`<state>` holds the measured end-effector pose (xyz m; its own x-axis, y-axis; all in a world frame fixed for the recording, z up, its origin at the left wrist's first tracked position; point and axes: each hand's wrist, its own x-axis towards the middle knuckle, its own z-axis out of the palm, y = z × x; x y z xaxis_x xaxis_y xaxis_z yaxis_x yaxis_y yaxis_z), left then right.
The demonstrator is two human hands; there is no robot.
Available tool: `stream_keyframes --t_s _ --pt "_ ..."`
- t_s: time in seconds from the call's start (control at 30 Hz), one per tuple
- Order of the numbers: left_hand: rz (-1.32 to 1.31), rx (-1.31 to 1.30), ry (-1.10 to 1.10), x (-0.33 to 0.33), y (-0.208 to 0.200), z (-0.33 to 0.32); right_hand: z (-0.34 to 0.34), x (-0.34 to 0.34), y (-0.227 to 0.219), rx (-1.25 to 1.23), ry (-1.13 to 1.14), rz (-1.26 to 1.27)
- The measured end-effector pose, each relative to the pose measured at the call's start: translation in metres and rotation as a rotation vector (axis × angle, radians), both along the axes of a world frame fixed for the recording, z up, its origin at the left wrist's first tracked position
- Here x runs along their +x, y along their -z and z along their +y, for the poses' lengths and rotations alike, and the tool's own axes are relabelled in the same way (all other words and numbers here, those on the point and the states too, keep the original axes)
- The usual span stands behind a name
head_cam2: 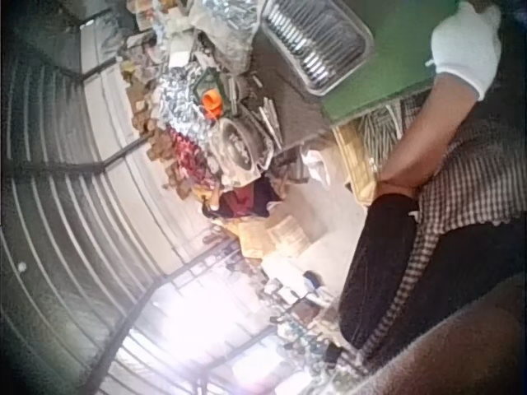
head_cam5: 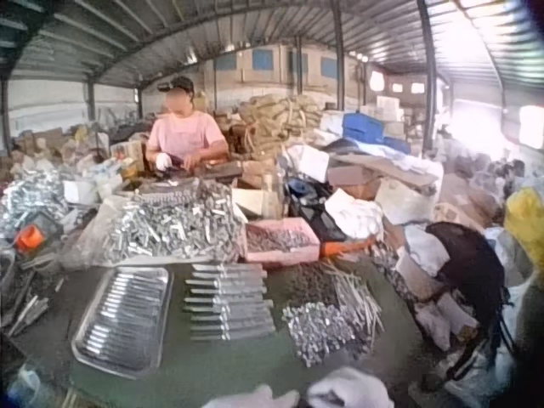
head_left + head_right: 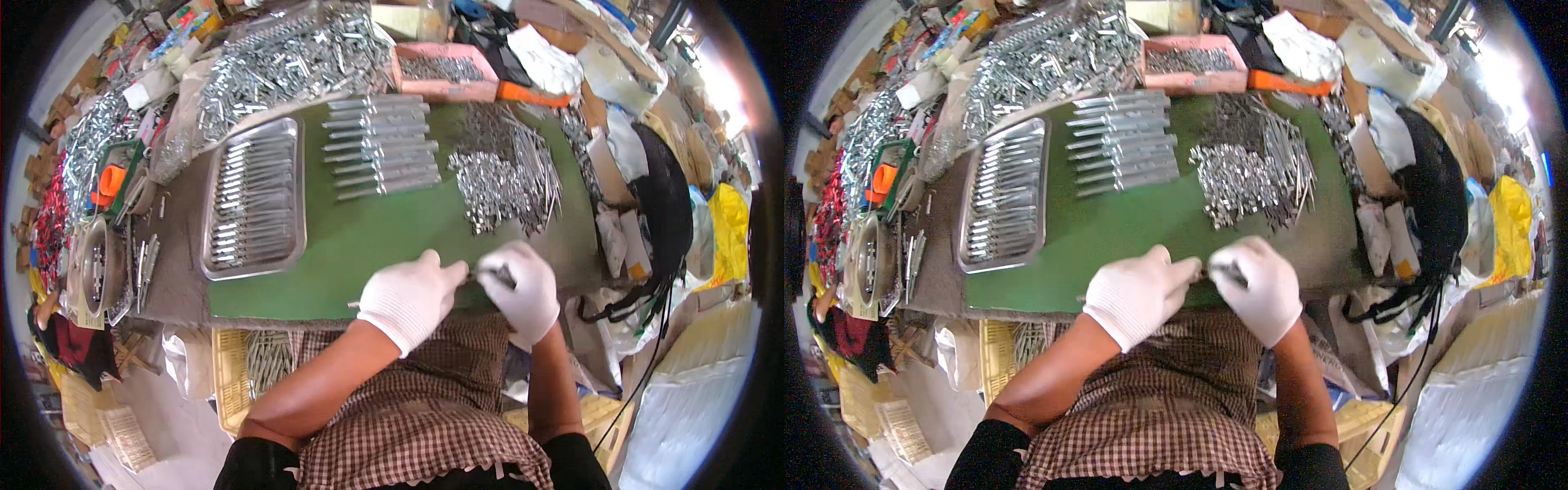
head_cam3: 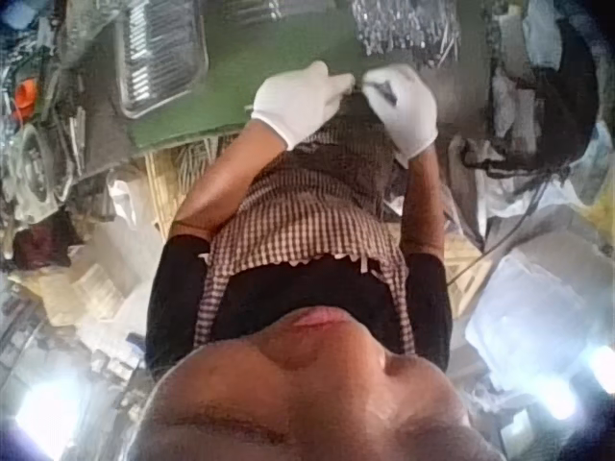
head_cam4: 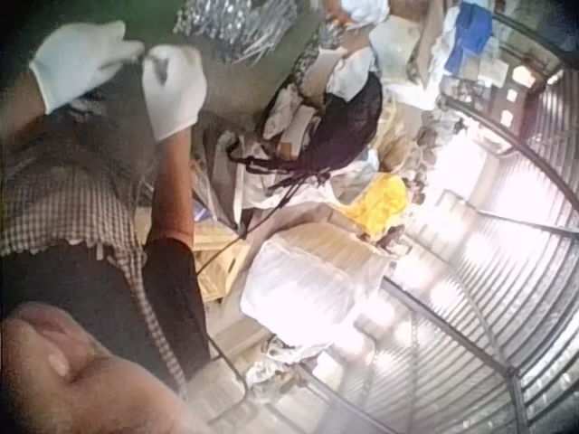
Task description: The person assembles metal components by picking up small metal clips from the work surface and attaching them onto metal shafts by hand.
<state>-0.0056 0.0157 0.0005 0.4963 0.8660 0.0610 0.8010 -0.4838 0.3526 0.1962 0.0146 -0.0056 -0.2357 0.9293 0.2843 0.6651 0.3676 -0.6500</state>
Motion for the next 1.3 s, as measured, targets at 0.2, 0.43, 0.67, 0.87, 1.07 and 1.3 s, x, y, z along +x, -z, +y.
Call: stream_keyframes --t_s 0.2,0.43,0.67,0.87,1.07,1.3 --pt "-0.052 0.042 0.003 0.000 0.011 -0.012 -0.013 -0.011 0.007 0.081 0.046 -0.225" --pt "-0.008 -0.077 0.049 0.004 0.016 -0.016 -0.006 0.000 0.025 -0.072 -0.025 -0.082" --pt "0.107 -0.146 0.114 0.003 0.007 -0.005 0.000 -0.001 0.017 -0.069 0.009 0.124" --pt "0.068 -0.183 0.107 0.001 -0.008 -0.008 0.009 -0.051 0.021 -0.279 0.085 1.479" --pt "0.075 -0.191 0.084 0.002 0.002 -0.016 -0.001 -0.047 0.025 -0.200 0.021 1.638" --pt "0.102 0.029 0.104 0.004 0.005 -0.012 0.009 -0.053 0.041 0.061 0.099 1.296"
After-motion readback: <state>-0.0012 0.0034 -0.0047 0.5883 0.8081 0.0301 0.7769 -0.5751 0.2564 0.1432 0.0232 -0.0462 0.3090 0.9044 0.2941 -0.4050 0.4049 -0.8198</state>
